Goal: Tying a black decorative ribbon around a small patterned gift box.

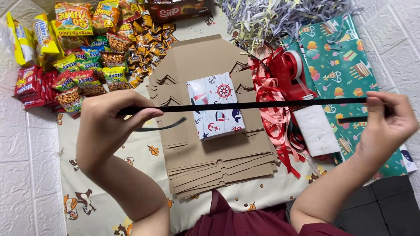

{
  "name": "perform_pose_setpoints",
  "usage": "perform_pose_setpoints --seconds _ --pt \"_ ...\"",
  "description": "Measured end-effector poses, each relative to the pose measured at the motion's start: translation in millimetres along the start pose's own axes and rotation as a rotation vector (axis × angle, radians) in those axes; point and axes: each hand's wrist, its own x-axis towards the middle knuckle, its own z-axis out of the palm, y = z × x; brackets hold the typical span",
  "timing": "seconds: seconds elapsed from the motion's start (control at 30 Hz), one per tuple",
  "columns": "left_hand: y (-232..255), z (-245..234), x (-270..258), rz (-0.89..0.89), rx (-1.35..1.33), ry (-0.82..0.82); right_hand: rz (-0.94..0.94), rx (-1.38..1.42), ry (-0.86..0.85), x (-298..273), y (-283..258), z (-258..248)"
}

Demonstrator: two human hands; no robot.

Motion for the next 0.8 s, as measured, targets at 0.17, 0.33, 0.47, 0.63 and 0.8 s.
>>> perform_pose_setpoints --seconds 0.17,0.33,0.47,0.63,0.8 --pt "-60 48 -32 -0.432 -0.202 -0.043 0.015 -0.214 -0.217 3 -2 47" --pt "-99 100 -46 -0.770 -0.344 -0.042 0.098 -0.452 -0.278 -2 42 78" --pt "-111 120 -47 -0.875 -0.388 -0.036 0.110 -0.544 -0.297 -3 54 88" --pt "-119 131 -49 -0.875 -0.436 -0.015 0.082 -0.600 -0.305 -2 58 96" --pt "-129 142 -54 -0.877 -0.399 -0.037 0.054 -0.639 -0.307 -2 56 104"
